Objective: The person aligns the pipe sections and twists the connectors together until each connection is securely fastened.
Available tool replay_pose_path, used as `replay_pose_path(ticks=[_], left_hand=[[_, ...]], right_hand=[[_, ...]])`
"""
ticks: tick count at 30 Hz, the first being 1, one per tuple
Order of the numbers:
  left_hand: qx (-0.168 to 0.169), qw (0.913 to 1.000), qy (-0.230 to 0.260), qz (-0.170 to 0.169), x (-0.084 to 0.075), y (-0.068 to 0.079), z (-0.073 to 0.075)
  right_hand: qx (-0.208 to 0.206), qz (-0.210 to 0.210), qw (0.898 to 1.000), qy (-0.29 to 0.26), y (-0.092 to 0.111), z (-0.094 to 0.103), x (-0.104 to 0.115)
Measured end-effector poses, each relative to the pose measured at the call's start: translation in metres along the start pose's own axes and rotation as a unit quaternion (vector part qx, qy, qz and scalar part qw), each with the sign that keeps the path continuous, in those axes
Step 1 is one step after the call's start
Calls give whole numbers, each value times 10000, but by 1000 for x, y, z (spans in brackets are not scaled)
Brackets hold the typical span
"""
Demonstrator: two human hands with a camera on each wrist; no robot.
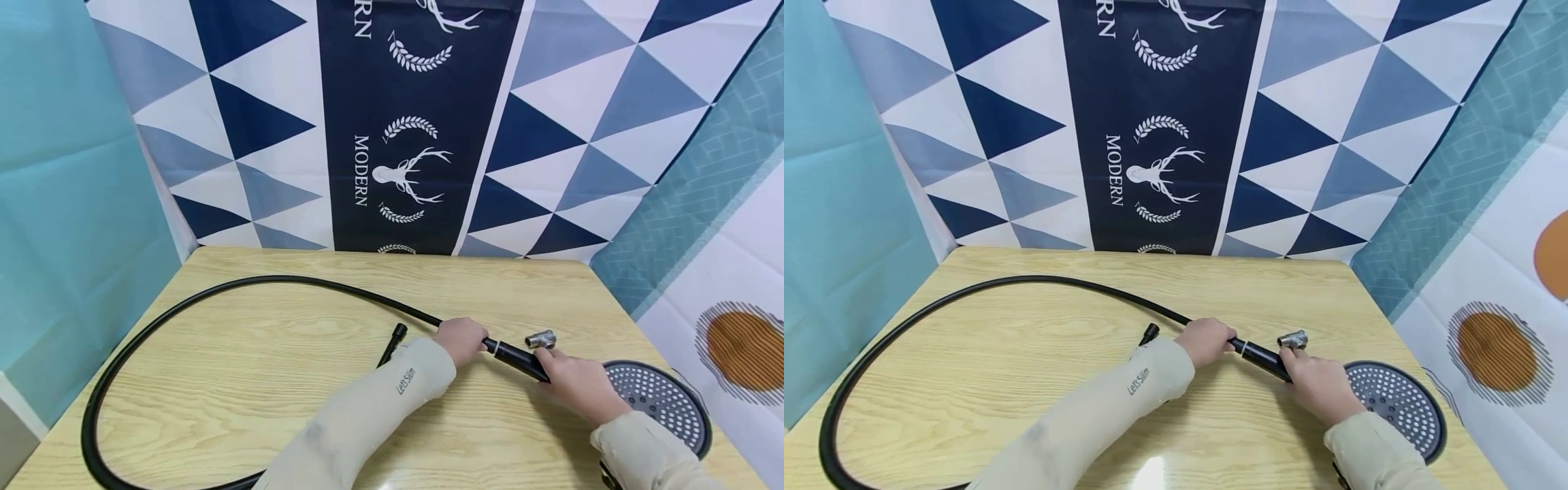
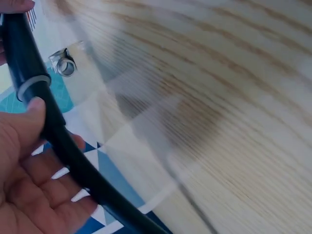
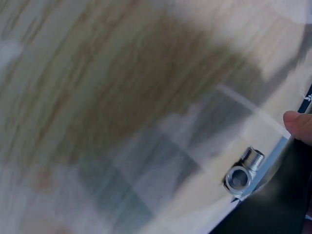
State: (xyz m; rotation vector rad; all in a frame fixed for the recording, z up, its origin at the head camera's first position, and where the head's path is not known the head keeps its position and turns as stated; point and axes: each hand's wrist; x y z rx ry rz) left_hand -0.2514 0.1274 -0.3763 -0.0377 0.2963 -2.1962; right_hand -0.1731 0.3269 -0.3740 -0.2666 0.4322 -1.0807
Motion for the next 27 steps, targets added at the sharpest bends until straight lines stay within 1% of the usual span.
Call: replay_pose_path(ticks=[2, 4, 9, 11, 17, 22, 27], left_hand=[[71, 9998, -90, 168, -3, -1, -1], [158, 9994, -139, 269, -5, -2, -3], [501, 9978, -71, 420, -6, -3, -8], [579, 9974, -34, 437, -6, -4, -9], [644, 9969, -17, 441, -6, -3, -10], [640, 9966, -78, 507, -7, -4, -11], [639, 9968, -161, 446, -7, -3, -15]], right_hand=[[-31, -50, 10000, -63, 1, -4, 1], [23, -111, 9999, -115, 2, -7, 3], [384, -276, 9985, -283, 3, -12, 6], [558, -350, 9972, -349, 3, -13, 7], [1019, -557, 9913, -619, 1, -14, 6], [1135, -585, 9894, -695, 0, -14, 3], [1294, -627, 9868, -745, -2, -12, 2]])
Point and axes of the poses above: each hand's wrist, its own y-axis away from the middle knuckle, its own z-axis out of the back of the hand, x = y × z, and after that the axes turned 12 degrees about -x, right-handed
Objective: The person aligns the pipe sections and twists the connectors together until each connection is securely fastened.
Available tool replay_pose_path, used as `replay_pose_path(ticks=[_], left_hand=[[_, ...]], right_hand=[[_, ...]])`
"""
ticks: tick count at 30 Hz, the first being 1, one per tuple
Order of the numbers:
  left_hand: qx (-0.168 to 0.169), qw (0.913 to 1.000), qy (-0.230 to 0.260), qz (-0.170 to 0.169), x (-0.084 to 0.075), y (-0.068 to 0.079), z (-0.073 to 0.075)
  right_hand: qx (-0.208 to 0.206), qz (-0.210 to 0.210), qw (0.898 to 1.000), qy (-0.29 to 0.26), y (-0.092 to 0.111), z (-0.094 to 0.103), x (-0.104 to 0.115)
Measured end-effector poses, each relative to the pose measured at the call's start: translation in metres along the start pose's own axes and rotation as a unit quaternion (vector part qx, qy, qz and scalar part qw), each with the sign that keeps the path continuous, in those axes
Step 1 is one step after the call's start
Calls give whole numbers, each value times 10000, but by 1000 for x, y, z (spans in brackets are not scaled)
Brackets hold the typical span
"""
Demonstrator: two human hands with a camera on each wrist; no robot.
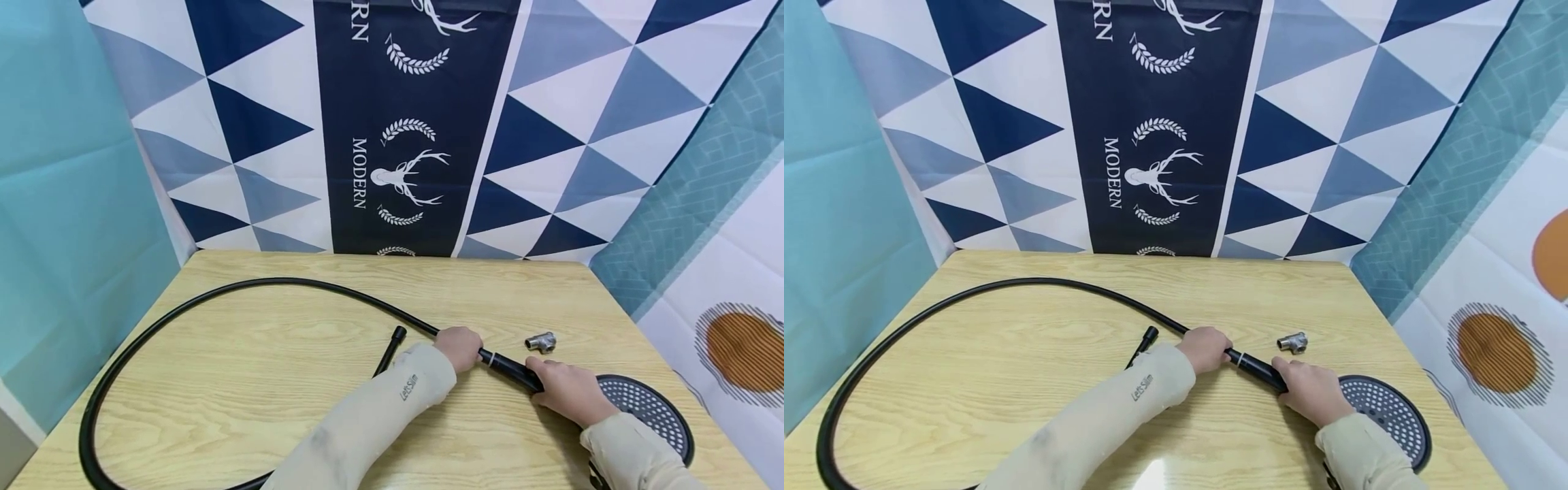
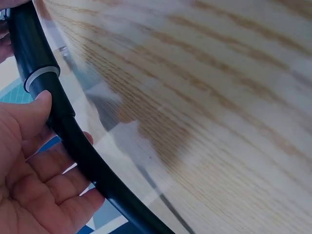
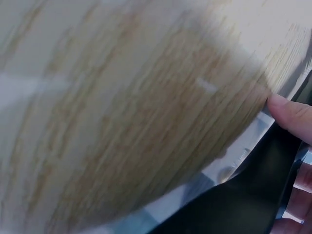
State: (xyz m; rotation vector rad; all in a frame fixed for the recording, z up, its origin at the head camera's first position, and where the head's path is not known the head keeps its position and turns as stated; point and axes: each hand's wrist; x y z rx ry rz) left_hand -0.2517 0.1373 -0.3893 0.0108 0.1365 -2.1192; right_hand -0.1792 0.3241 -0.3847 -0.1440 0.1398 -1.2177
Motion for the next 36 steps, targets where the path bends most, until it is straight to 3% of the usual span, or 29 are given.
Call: replay_pose_path(ticks=[13, 18, 24, 30, 32, 36], left_hand=[[-55, 9996, -171, -195, 6, 4, 2], [-281, 9989, -25, -361, 9, 3, 3], [-146, 9991, 205, -339, 12, 1, 13], [-667, 9959, 122, -591, 18, -1, 23], [-664, 9963, 104, -538, 21, -1, 27], [-316, 9993, 158, -139, 30, -2, 34]], right_hand=[[191, 68, 9997, -148, -6, 5, 6], [279, -90, 9994, -159, -7, 4, 6], [324, -183, 9992, -136, -7, 1, 3], [357, -62, 9993, 47, -7, 1, 0], [436, -18, 9990, 122, -8, 2, -1], [473, 240, 9982, 265, -9, 4, -3]])
Point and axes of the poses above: each hand's wrist, its own y-axis away from the middle knuckle, its own z-axis out of the back of the hand, x = y × z, and after that the axes turned 12 degrees about -x, right-handed
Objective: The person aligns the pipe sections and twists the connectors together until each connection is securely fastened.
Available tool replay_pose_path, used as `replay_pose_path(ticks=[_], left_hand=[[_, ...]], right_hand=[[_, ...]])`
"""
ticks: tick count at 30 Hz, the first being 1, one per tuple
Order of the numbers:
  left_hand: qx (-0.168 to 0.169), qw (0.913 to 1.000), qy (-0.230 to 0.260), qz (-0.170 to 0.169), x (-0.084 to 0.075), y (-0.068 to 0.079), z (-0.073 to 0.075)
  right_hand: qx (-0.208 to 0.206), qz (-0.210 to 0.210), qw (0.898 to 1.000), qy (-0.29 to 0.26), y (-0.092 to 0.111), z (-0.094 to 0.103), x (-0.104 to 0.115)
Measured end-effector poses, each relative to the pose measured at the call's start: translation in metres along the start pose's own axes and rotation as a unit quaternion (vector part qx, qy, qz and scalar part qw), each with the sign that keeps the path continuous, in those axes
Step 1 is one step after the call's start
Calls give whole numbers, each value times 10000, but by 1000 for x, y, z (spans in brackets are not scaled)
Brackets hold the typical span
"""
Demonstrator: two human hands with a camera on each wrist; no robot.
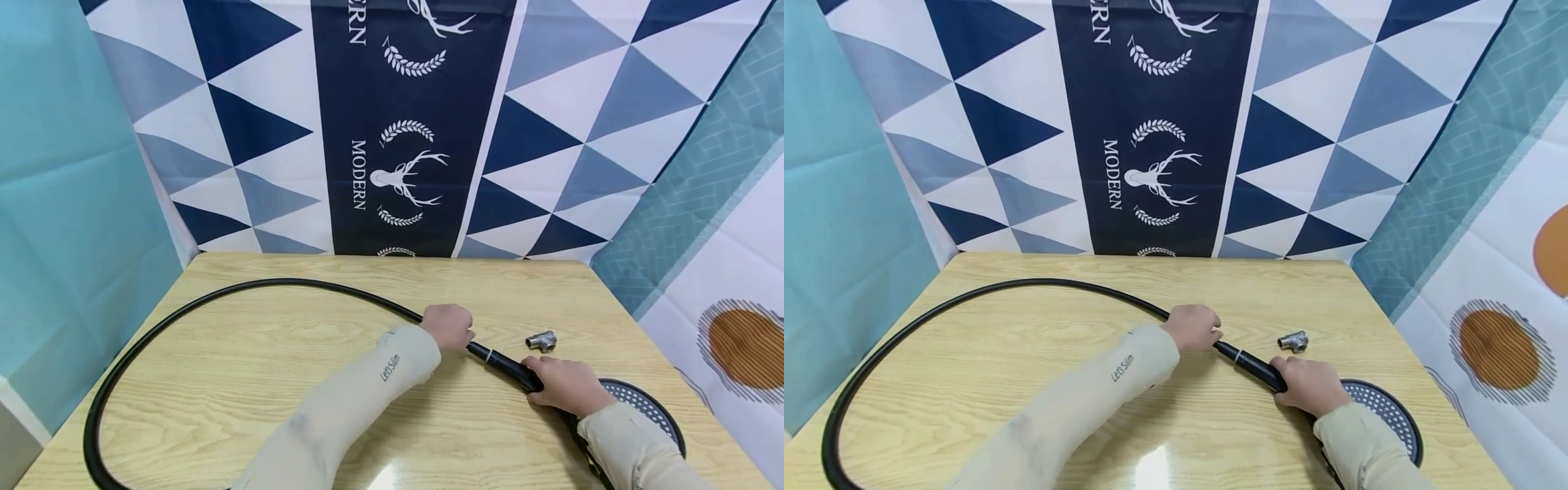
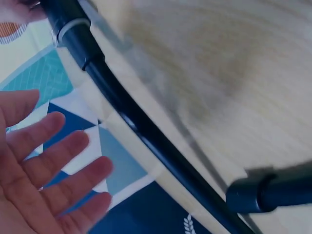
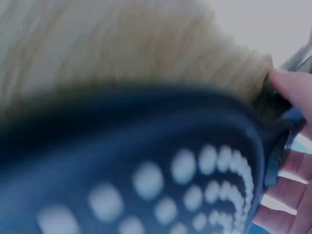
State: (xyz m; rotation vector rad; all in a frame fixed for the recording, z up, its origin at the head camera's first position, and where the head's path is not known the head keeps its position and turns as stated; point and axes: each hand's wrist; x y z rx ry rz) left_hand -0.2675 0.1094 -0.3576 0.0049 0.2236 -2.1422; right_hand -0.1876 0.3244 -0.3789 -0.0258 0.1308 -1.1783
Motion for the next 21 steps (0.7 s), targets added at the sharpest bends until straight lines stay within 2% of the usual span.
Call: replay_pose_path(ticks=[4, 8, 14, 19, 21], left_hand=[[175, 9989, 175, 395, 14, 1, 7], [287, 9964, 348, 716, 29, 3, 24], [384, 9882, 441, 1417, 52, 4, 46], [316, 9794, 358, 1963, 72, 14, 53], [338, 9763, 418, 2096, 79, 21, 55]], right_hand=[[-131, 276, 9994, 141, -1, 5, -6], [-252, 146, 9996, 27, -5, 17, -13], [-483, -38, 9980, -414, -11, 24, -22], [-655, 259, 9969, -352, -18, 23, -28], [-602, 248, 9970, -420, -22, 23, -31]])
Point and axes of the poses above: each hand's wrist, its own y-axis away from the middle knuckle, its own z-axis out of the back of the hand, x = y × z, and after that the axes turned 12 degrees about -x, right-handed
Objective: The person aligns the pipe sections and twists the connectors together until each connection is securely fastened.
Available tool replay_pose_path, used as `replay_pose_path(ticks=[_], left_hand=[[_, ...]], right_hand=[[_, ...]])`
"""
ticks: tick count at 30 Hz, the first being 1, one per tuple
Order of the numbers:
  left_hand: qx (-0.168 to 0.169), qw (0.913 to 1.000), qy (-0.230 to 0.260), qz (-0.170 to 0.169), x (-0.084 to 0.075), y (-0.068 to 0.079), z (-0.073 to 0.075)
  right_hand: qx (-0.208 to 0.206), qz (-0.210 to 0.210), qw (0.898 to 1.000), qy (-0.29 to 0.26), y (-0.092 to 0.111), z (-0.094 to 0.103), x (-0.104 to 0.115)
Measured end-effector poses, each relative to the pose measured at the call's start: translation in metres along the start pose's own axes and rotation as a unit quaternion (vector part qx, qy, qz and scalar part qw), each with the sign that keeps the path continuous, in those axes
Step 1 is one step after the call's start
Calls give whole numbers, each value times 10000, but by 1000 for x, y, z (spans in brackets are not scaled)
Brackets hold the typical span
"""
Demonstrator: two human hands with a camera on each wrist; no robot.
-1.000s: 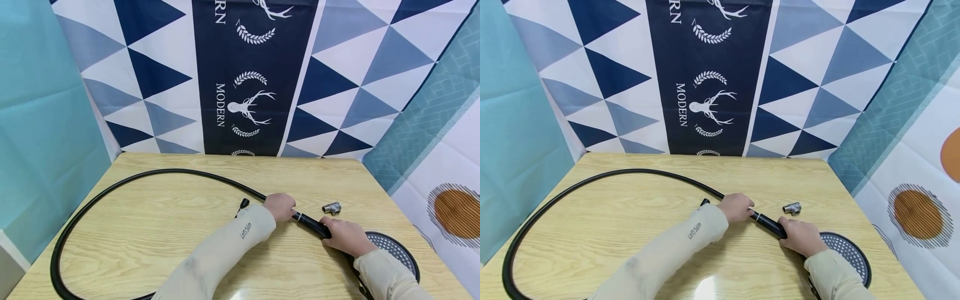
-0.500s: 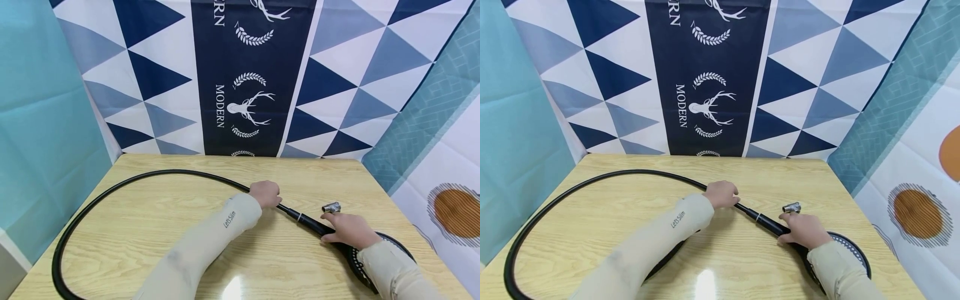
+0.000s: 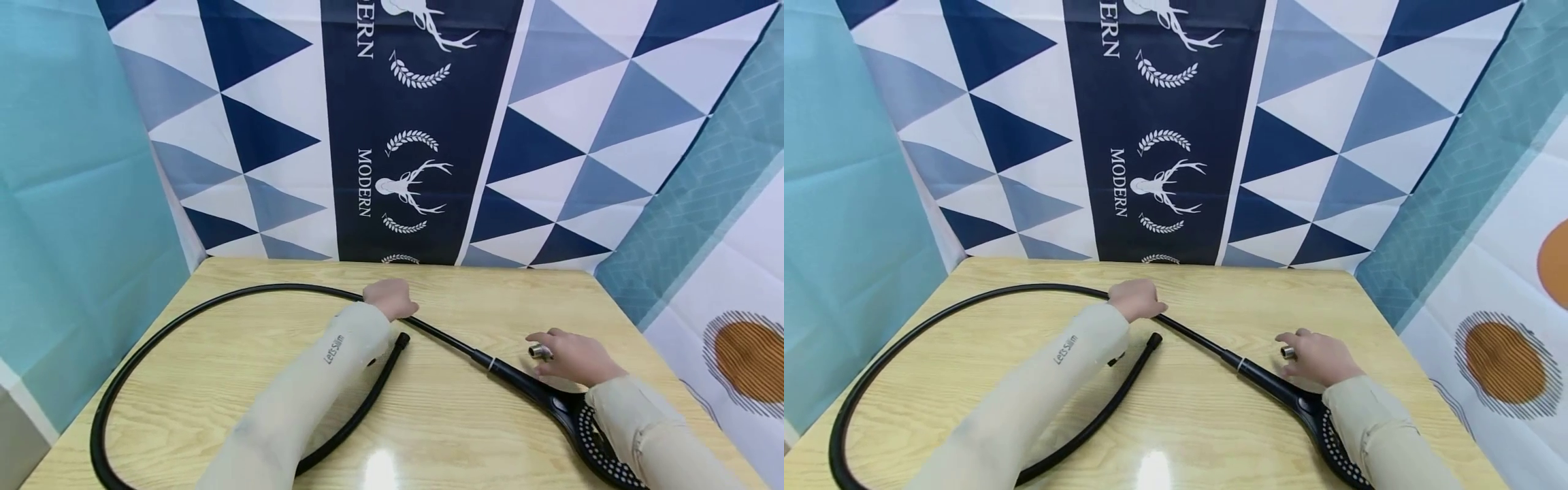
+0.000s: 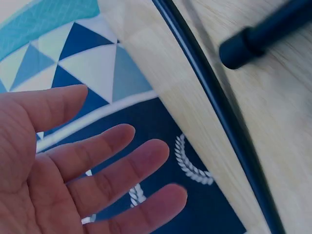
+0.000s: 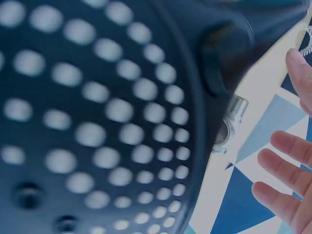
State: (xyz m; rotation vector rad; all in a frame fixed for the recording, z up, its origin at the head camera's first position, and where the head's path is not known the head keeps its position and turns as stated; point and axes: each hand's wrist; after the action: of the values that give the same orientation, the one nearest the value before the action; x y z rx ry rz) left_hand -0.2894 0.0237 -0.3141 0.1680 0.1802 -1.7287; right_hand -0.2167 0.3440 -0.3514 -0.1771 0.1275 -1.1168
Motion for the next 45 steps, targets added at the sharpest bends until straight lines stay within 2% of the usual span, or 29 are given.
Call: replay_pose_path(ticks=[3, 6, 8, 13, 15, 21, 25, 28, 30, 38, 45], left_hand=[[301, 9991, 281, 67, 14, 6, -1], [616, 9960, 636, 91, 24, 11, -1], [705, 9935, 879, 135, 29, 14, -1], [699, 9844, 1592, 276, 36, 18, -3], [823, 9795, 1802, 373, 40, 21, -6], [1472, 9759, 1470, 661, 61, 33, -17], [1608, 9745, 1442, 603, 65, 36, -22], [1613, 9749, 1437, 548, 63, 36, -27], [1563, 9772, 1342, 510, 62, 35, -31], [1417, 9831, 1104, 360, 60, 28, -41], [1126, 9900, 830, 171, 50, 26, -44]], right_hand=[[314, -354, 9978, -455, -7, -2, -6], [626, -797, 9898, -1001, -12, -1, -14], [706, -1015, 9836, -1316, -14, -1, -20], [510, -1161, 9799, -1539, -14, -4, -34], [408, -1133, 9803, -1563, -14, -9, -37], [308, -1097, 9758, -1864, -17, -25, -37], [139, -1210, 9751, -1851, -15, -29, -42], [78, -1240, 9770, -1732, -15, -32, -46], [177, -1241, 9781, -1659, -17, -33, -49], [1051, -1464, 9717, -1528, -33, -34, -49], [1294, -1347, 9735, -1318, -41, -36, -44]])
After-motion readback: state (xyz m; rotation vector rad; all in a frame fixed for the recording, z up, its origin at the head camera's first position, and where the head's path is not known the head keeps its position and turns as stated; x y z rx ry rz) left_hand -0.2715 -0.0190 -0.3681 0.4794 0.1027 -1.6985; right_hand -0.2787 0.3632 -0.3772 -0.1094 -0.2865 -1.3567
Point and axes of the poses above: each hand's wrist, its own y-axis away from the middle knuckle, its own z-axis out of the back of the hand, x = y × z, and after that the axes turned 12 degrees about -x, right-handed
